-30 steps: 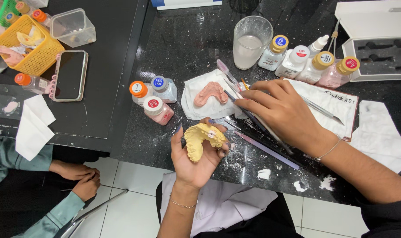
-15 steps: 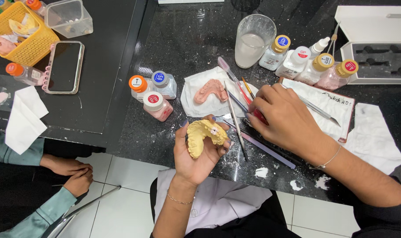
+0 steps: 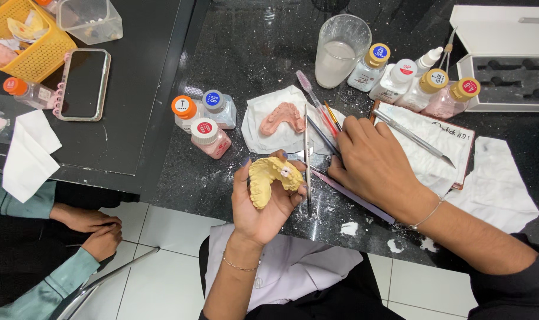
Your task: The person holds a yellow dental cast with a partial denture in one hand and uses a fine brush to apply and shape white ceramic material onto the denture teeth, periodically dipping the brush into a glass of liquid and dabbing on a paper pad. A pink denture model and small bottles of ceramic powders sit on the workbench nearby.
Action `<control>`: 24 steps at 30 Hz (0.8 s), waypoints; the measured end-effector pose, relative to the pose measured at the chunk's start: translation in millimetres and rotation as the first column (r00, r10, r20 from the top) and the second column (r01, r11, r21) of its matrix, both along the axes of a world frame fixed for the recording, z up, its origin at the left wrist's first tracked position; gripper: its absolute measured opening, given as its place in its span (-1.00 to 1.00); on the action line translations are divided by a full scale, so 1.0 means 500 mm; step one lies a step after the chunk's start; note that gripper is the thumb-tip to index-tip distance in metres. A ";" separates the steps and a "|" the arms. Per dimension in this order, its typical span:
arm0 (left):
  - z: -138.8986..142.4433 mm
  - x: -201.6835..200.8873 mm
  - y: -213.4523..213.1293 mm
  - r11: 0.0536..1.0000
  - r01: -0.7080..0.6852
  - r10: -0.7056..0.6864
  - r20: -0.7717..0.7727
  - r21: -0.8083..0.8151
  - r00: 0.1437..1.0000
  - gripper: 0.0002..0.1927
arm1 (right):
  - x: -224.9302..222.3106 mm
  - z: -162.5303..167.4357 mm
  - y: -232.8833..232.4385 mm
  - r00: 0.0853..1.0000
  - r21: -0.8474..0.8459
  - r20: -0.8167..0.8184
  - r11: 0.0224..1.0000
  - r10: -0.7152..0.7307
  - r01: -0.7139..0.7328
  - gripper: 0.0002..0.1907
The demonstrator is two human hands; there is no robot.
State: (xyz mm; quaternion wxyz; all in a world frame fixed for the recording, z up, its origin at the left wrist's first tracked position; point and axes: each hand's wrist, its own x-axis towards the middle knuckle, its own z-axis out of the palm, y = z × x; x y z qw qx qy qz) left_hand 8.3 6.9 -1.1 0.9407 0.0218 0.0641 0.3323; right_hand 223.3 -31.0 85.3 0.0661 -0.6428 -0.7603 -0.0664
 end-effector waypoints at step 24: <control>0.000 0.006 -0.021 0.957 -0.288 0.289 -0.027 0.045 0.957 -0.45 | 0.212 0.040 -0.067 0.363 0.207 -0.928 0.928 0.086 0.311 -0.56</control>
